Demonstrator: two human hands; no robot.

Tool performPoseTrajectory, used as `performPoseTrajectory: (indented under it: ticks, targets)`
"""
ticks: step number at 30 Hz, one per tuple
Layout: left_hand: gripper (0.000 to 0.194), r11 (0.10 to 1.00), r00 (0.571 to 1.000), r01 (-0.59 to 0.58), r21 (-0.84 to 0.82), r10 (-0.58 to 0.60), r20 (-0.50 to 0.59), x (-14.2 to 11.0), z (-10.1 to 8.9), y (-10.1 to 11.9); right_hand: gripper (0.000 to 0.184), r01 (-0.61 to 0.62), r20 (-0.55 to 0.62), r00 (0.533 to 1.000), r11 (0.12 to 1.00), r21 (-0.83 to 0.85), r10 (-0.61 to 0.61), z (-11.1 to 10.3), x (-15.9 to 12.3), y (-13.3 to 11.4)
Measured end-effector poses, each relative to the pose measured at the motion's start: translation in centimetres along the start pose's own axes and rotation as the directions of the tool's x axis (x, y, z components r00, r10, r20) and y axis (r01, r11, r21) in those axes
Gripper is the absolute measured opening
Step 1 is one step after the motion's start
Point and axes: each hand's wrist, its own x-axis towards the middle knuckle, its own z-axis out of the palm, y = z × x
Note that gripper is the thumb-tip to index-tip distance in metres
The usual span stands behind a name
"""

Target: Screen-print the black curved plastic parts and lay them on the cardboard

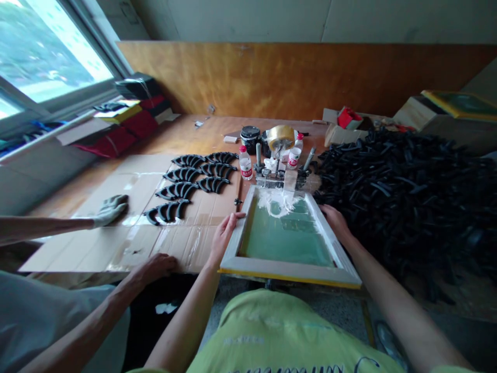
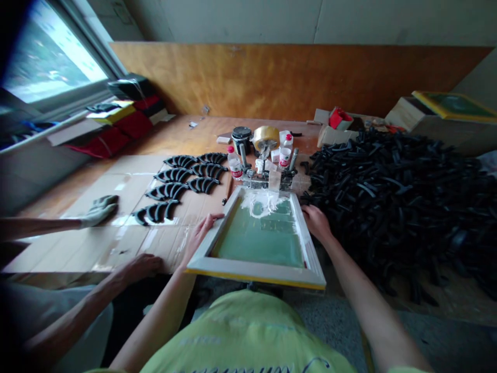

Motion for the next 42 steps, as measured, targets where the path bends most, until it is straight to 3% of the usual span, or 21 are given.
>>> performPoseTrajectory:
  ticks: [3,6,8,10,14,18,23,28,35,42]
  targets:
    - [0.04,1.0,0.959,-0.011,0.005,0.009,0.284,-1.0,-0.5,-1.1,0.034,-0.099,-0.182,0.977,0.991,0.088,0.114,-2.6,2.6,0.0]
    - [0.049,1.0,0.896,0.001,-0.009,0.003,0.443,-1.3,-0.5,-2.0,0.044,0.075,-0.323,0.945,0.996,0.053,-0.054,-4.1,6.3,-3.2]
    - [0.052,1.0,0.897,0.017,-0.014,-0.009,0.442,-1.3,-0.5,-2.4,0.055,0.173,-0.284,0.941,0.983,-0.068,-0.185,-4.2,8.5,-5.8]
    - [0.053,1.0,0.901,0.018,-0.017,-0.009,0.433,-1.2,-0.5,-2.7,0.055,0.198,-0.171,0.959,0.967,-0.16,-0.225,-3.9,10.0,-8.0]
    - [0.049,0.999,0.898,0.013,-0.035,0.004,0.44,-0.9,-0.5,-3.4,0.036,0.12,0.044,0.993,0.965,-0.234,-0.113,-3.0,10.7,-10.0]
    - [0.043,0.997,0.89,0.031,-0.069,0.004,0.456,-0.8,-0.5,-4.0,0.023,0.179,0.218,0.969,0.939,-0.294,-0.116,-3.3,10.0,-10.5]
    - [0.042,0.997,0.89,0.013,-0.079,0.024,0.455,-1.0,-0.5,-3.7,0.026,0.165,0.119,0.985,0.907,-0.387,-0.128,-3.8,9.4,-10.3]
    - [0.043,0.994,0.891,0.04,-0.105,0.012,0.454,-1.1,-0.5,-3.4,0.02,0.186,0.153,0.98,0.863,-0.469,-0.128,-2.5,8.9,-10.6]
    - [0.04,0.992,0.89,0.027,-0.123,0.032,0.456,-1.0,-0.5,-3.8,0.027,0.173,0.182,0.978,0.896,-0.408,-0.106,-3.0,8.7,-12.4]
    - [0.037,0.992,0.89,0.039,-0.119,0.02,0.455,-1.2,-0.5,-3.3,0.021,0.131,0.071,0.991,0.871,-0.474,-0.11,-2.1,8.6,-11.2]
